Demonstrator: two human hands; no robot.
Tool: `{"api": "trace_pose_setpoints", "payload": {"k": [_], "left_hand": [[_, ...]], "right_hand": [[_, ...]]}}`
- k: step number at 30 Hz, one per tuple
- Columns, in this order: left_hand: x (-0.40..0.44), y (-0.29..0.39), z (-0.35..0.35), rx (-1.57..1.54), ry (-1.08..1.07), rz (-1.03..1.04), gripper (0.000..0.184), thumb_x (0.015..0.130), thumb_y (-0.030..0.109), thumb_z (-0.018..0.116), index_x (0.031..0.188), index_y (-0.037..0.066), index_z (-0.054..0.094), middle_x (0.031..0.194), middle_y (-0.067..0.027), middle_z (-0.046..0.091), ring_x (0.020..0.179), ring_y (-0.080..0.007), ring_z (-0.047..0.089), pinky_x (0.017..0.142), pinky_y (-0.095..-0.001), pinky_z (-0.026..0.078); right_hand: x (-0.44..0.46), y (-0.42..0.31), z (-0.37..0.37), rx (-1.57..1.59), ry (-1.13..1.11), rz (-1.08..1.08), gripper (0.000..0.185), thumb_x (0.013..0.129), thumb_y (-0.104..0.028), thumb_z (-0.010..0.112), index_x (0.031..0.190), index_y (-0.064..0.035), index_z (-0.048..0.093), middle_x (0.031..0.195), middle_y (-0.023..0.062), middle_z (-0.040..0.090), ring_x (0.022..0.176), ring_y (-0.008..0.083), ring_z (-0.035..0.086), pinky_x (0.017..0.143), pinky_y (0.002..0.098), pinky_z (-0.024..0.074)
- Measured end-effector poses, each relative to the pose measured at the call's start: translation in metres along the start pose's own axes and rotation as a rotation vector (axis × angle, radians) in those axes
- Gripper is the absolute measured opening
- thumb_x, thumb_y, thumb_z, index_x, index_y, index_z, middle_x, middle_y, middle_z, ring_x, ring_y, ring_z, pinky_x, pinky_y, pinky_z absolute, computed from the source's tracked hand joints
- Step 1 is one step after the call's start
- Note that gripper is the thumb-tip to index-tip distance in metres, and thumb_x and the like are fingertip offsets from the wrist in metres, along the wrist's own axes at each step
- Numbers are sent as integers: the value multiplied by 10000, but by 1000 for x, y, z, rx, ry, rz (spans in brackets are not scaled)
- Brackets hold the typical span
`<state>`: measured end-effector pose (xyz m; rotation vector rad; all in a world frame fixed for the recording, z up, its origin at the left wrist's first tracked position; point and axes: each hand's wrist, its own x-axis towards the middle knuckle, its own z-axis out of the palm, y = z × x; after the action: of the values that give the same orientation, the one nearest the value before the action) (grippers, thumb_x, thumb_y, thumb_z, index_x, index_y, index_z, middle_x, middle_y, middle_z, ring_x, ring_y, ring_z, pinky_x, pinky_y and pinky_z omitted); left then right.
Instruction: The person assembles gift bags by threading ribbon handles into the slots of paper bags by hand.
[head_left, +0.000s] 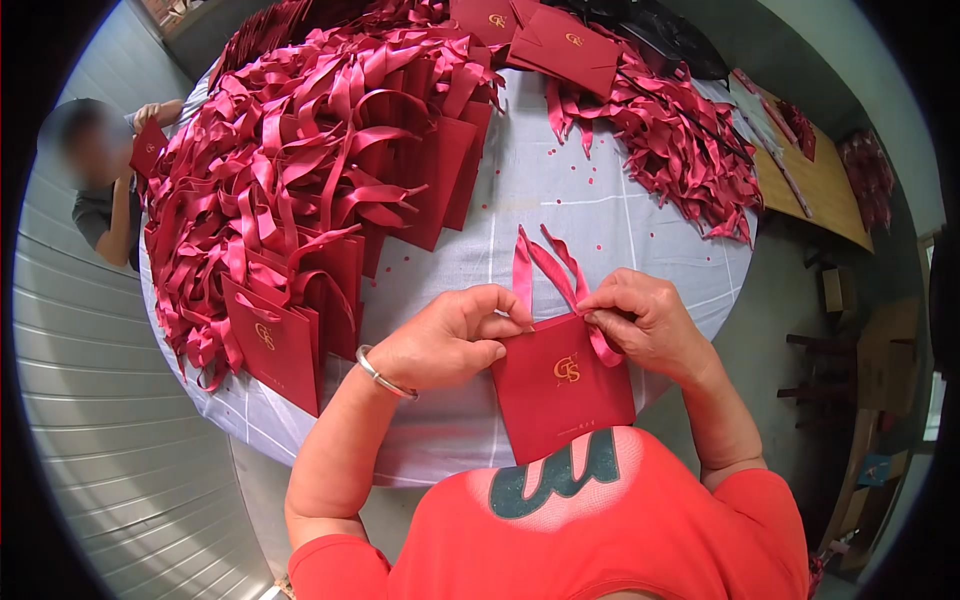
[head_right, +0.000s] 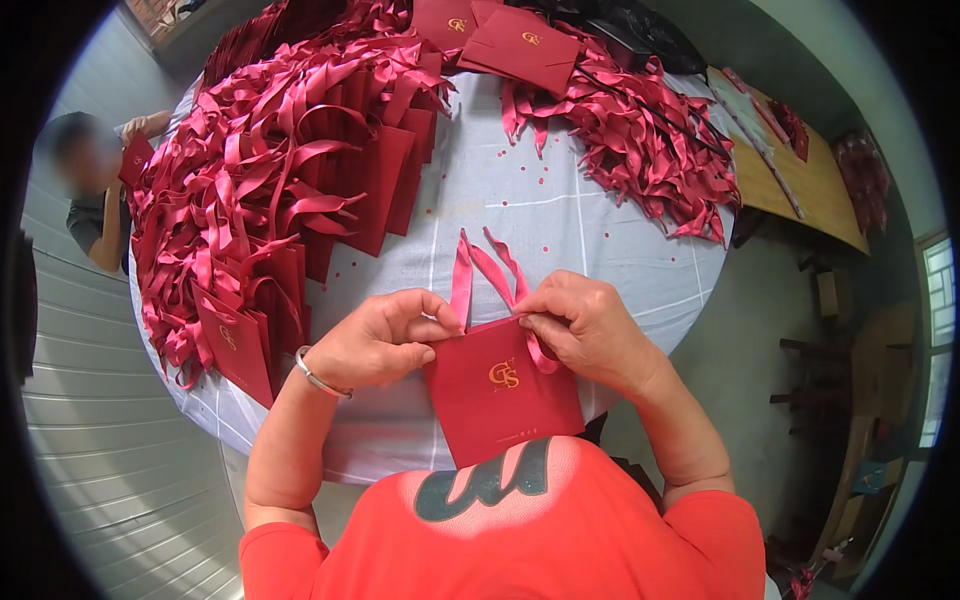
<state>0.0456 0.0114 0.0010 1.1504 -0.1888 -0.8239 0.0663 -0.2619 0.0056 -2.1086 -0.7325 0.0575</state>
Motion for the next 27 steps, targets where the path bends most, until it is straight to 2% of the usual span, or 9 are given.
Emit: {"api": "trace_pose_setpoints", "payload": {"k": [1,3,4,6,9,11,14,25,27], "left_hand": [[2,-1,0,-1,1,-2,353,849,-147,488,1178,-28,527,1163,-96,617,1133,-150,598,835,-255,497],[4,-3,1,55,27,10,334,865,-131,462,1177,-37,534,1051,-82,649,883,-114,641,710,-238,501],[4,-1,1,57,27,10,334,865,-131,462,1177,-37,534,1051,-82,649,883,-114,641,710,-238,501],[3,3,1,179,92,-167,275,925,-44,508,1191,-10,567,1003,-76,666,607,-73,561,519,-222,435],[4,0,3,259,127,-192,236,935,-23,507,1152,-17,601,921,-55,664,495,-64,495,454,-231,401],[3,2,4,261,139,-202,226,939,-11,511,1142,-15,610,897,-45,660,506,-64,504,462,-229,407],[4,2,2,277,139,-216,211,947,12,518,1131,-9,619,866,-25,646,523,-58,501,474,-222,399],[2,-2,-1,240,40,-121,146,979,97,563,1093,26,621,797,36,563,543,-18,413,478,-201,321],[0,3,-1,179,20,-209,143,988,127,564,1079,35,626,772,44,544,523,-24,419,459,-198,319]], "right_hand": [[-1,1,0,11,-1,9,165,812,63,704,947,-32,712,800,73,639,713,174,632,626,278,499],[-2,2,1,24,1,19,170,817,68,698,956,-29,713,802,70,640,717,164,631,629,272,497],[-2,3,1,40,-4,38,174,822,63,698,970,-27,716,809,74,639,720,161,630,630,269,496],[-2,3,1,58,-9,62,179,826,58,698,983,-26,718,815,77,639,724,157,629,631,266,495],[3,-9,0,76,26,28,224,839,62,679,1044,-21,713,828,89,636,735,186,633,639,281,499],[7,-26,-1,-102,139,-137,255,821,35,679,1067,-26,703,850,122,630,732,252,639,625,343,520],[5,-35,4,-145,72,-304,293,745,38,703,1032,-16,684,858,124,627,755,276,641,627,359,530],[6,-27,39,-233,138,-378,211,714,13,719,904,-32,638,879,85,651,780,254,668,637,344,545],[7,-27,36,-159,94,-332,187,723,10,720,880,-36,628,875,82,650,778,255,667,643,342,549]]}}
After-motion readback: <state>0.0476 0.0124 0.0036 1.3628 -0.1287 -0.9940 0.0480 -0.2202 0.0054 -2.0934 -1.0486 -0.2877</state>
